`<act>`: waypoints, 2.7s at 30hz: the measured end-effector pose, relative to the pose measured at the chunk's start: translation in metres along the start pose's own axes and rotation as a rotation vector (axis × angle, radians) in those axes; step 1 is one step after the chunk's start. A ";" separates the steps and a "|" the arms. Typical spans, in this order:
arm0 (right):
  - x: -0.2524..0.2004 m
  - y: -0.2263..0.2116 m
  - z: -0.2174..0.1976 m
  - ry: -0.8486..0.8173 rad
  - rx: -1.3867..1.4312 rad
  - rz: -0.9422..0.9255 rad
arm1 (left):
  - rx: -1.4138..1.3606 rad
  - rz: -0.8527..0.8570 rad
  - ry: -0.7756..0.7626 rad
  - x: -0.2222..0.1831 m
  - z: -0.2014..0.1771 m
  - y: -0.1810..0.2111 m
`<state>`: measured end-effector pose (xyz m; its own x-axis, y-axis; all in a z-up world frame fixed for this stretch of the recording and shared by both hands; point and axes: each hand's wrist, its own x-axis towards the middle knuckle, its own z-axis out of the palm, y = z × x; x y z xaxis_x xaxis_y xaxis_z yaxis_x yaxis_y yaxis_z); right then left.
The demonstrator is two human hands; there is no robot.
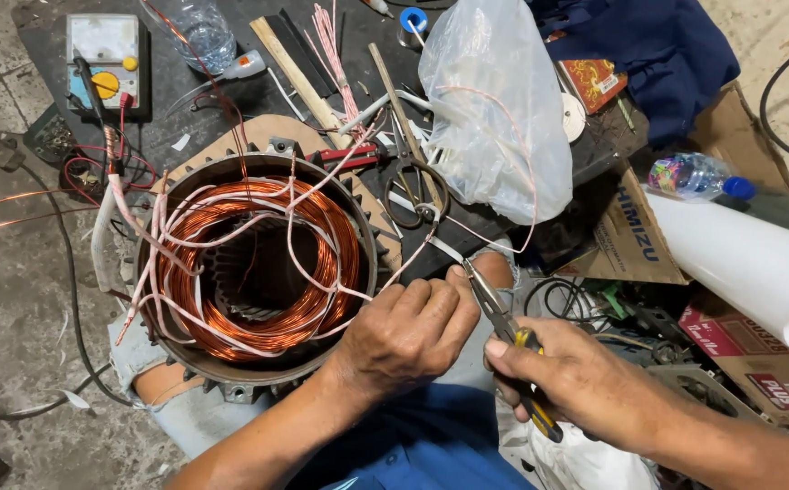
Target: Connecting and securing copper windings in an electric motor stator using pliers and manual wire manipulation.
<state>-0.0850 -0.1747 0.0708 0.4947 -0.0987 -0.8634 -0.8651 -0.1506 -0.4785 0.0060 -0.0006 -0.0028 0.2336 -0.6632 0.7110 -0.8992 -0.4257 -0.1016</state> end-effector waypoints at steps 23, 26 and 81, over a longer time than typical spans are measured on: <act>0.125 -0.099 -0.050 1.099 -1.015 -2.497 | -1.900 -0.734 -0.389 0.009 -0.034 -0.055; 0.119 -0.079 -0.043 1.095 -0.779 -2.349 | -1.569 -0.630 -0.341 0.013 -0.034 -0.043; 0.004 0.031 0.000 0.142 -0.395 -0.217 | -0.736 -0.326 -0.071 -0.003 -0.003 0.000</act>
<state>-0.1099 -0.1801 0.0521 0.6907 -0.1533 -0.7067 -0.6565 -0.5427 -0.5239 0.0042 0.0036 -0.0026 0.5268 -0.6239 0.5773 -0.7892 -0.1068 0.6048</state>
